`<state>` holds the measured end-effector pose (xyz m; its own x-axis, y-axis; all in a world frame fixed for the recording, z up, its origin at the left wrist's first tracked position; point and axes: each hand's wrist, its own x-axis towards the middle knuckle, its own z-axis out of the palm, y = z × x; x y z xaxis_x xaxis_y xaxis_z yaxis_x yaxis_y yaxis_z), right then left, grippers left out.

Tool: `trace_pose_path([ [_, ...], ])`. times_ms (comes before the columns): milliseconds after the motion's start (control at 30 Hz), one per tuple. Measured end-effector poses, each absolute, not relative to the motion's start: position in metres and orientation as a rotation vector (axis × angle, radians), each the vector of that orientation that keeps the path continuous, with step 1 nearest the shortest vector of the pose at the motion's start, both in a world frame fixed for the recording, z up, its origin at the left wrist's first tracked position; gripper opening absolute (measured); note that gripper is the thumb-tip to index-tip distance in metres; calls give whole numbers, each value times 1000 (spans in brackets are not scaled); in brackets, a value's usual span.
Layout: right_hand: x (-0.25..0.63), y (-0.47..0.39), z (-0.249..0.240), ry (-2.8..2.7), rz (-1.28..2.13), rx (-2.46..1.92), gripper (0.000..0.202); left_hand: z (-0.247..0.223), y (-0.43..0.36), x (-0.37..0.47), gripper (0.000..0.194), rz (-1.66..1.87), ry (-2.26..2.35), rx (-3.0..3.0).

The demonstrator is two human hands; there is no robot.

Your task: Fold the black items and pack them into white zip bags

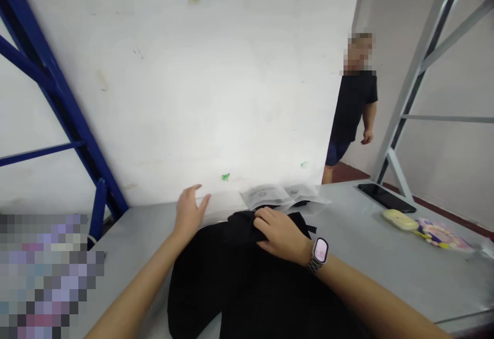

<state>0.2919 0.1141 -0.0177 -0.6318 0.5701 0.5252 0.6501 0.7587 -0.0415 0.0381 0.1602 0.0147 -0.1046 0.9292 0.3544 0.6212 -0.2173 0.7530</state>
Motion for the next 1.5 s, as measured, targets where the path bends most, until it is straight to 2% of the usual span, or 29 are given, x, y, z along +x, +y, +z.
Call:
trace_pose_path([
  [67, 290, 110, -12, -2511, 150, -904, 28, 7, 132, 51, 39, 1016, 1434, 2038],
  [133, 296, 110, -7, -2516, 443, -830, 33, -4, 108, 59, 50, 698, 1175, 2222],
  [200, 308, 113, -4, -2496, 566, -833, 39, -14, 95, 63, 63, 526, 1115, 2332],
  [233, 315, 116, -4, -2493, 590, -872, 46, -19, 93, 64, 61, 518, 1150, 2362],
  [333, 329, 123, -9, -2510, 681, -972, 63, -28, 99, 65, 32, 635, 1201, 2392],
  [400, 330, 127, -14, -2453, 721, -1014, 52, -30, 104, 66, 19, 739, 1196, 2356],
  [467, 324, 129, -18, -2320, 717, -1035, 29, -26, 106, 67, 15, 840, 1217, 2274],
  [500, 320, 130, -19, -2237, 719, -1035, 17, -23, 106, 67, 16, 885, 1240, 2205],
  [533, 316, 131, -20, -2145, 741, -1026, 15, -20, 105, 68, 18, 941, 1268, 2118],
  [600, 310, 132, -19, -1944, 860, -994, 29, -12, 103, 70, 26, 1069, 1304, 1893],
  [700, 306, 131, -13, -1629, 1069, -970, 29, -5, 97, 78, 39, 1232, 1215, 1532],
  [867, 308, 116, -3, -1535, 1031, -967, 33, -8, 86, 94, 51, 1191, 1034, 1115],
  [900, 308, 110, -2, -1591, 1042, -943, 37, -9, 83, 95, 50, 1152, 995, 1100],
  [1000, 303, 95, -5, -1839, 1006, -926, 69, -10, 79, 98, 49, 1015, 887, 1177],
  [1033, 301, 91, -6, -1918, 936, -942, 73, -10, 78, 97, 50, 983, 871, 1209],
  [1067, 299, 88, -8, -1971, 842, -967, 68, -10, 78, 97, 49, 966, 862, 1238],
  [1133, 297, 86, -9, -1995, 704, -1012, 39, -8, 80, 92, 42, 968, 872, 1278],
  [1200, 300, 87, -8, -1897, 707, -1068, 15, -6, 86, 83, 32, 1009, 955, 1321],
  [1233, 304, 88, -7, -1826, 764, -1096, 11, -5, 89, 77, 29, 1018, 1029, 1352],
  [1333, 318, 88, -7, -1628, 1062, -1087, 14, -4, 103, 54, 31, 894, 1307, 1540],
  [1433, 327, 85, -12, -1549, 1382, -900, 21, -8, 112, 37, 33, 650, 1531, 1900],
  [1500, 328, 82, -15, -1552, 1465, -818, 24, -10, 110, 37, 36, 618, 1620, 2156],
])
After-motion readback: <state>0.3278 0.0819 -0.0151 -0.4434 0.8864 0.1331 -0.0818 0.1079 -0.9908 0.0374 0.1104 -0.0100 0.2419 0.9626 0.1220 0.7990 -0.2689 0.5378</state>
